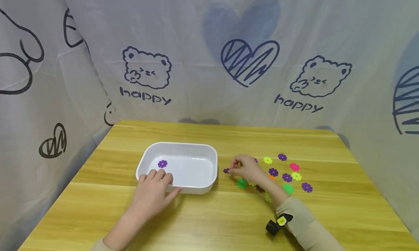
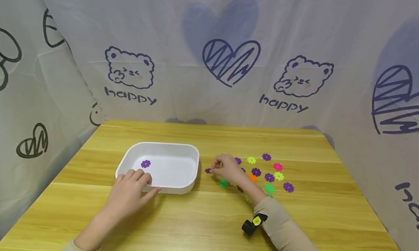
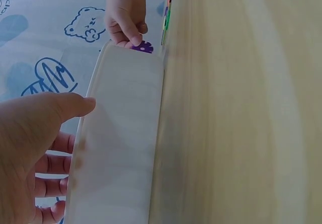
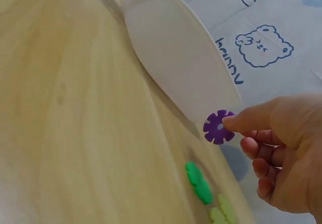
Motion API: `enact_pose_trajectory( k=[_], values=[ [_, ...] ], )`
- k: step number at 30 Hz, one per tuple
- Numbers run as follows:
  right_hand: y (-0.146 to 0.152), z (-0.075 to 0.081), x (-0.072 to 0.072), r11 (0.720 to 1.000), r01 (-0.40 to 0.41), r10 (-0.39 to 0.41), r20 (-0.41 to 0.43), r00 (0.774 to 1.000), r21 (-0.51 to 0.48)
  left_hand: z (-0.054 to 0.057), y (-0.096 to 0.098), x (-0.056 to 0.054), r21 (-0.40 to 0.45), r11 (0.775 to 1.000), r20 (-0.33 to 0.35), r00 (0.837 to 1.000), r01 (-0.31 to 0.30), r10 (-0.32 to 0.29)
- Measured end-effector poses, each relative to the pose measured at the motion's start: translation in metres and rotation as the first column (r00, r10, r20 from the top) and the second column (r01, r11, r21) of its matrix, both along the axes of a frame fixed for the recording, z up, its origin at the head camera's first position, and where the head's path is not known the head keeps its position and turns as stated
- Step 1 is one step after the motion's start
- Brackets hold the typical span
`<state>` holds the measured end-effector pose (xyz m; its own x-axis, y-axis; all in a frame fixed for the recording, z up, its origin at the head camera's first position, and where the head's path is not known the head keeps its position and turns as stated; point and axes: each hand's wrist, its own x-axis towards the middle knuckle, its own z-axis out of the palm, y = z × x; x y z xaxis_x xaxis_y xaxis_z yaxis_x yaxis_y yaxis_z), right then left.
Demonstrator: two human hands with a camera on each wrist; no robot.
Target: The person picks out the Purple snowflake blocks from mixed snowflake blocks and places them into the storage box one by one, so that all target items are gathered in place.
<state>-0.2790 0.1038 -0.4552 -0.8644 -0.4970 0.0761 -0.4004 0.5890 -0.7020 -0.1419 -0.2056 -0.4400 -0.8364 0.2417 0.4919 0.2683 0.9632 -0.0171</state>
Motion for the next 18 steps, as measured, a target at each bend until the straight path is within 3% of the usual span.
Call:
enact_pose_trajectory(
  k=[12,18],
  values=[
    [-0.001,0.029,-0.001,0.999,0.038,-0.039,-0.024,0.999,-0.02,0.002,-0.003,0.0,0.007,1.0,-0.006,1.0,0.009,-0.009],
    [-0.007,0.047,-0.003,1.0,0.0,-0.001,-0.146,0.989,-0.012,0.002,-0.002,0.0,0.013,1.0,-0.004,1.0,0.014,-0.014]
  ],
)
